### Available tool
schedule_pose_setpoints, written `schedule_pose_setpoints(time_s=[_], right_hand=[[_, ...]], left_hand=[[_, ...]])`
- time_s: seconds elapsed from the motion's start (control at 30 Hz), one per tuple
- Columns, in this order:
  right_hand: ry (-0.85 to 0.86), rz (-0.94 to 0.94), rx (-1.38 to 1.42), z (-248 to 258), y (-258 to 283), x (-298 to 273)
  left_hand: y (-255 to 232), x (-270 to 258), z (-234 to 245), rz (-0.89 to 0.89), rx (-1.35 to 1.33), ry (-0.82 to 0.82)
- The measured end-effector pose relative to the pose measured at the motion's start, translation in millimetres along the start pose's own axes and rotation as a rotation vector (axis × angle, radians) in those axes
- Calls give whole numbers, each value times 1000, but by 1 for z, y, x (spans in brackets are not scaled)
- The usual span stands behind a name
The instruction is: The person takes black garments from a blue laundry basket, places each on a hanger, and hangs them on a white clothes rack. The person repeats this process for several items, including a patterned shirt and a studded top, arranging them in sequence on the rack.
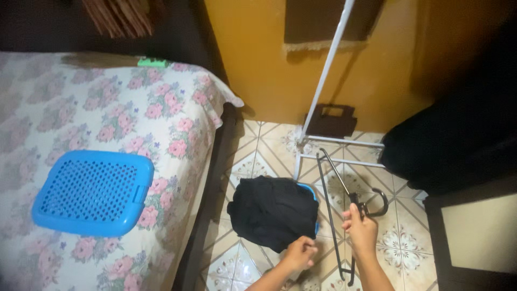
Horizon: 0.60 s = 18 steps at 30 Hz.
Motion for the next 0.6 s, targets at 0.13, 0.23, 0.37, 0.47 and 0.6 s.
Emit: schedule_pose_setpoints(time_s=[0.13,0.23,0.37,0.47,0.6], right_hand=[[5,-66,-63,-15,-52,4],[36,-77,-103,-27,-76,6],[82,-98,-168,-49,-106,17],[113,-119,-229,-66,-128,27],[132,-112,-248,-88,-152,36]], left_hand=[[49,-3,45,110,67,-171],[53,-2,74,-192,98,-298],[111,18,106,205,3,-429],[130,42,131,162,66,-531],[152,87,158,34,86,-616]])
Point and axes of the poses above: each hand's wrist, its own x-axis towards the middle knuckle, its own z-axis out of the back of the hand, y = z × x, the point moved 7 cm from there along x, towards the middle knuckle, and after that the axes turned 14 degrees about -x, right-handed, at the moved point
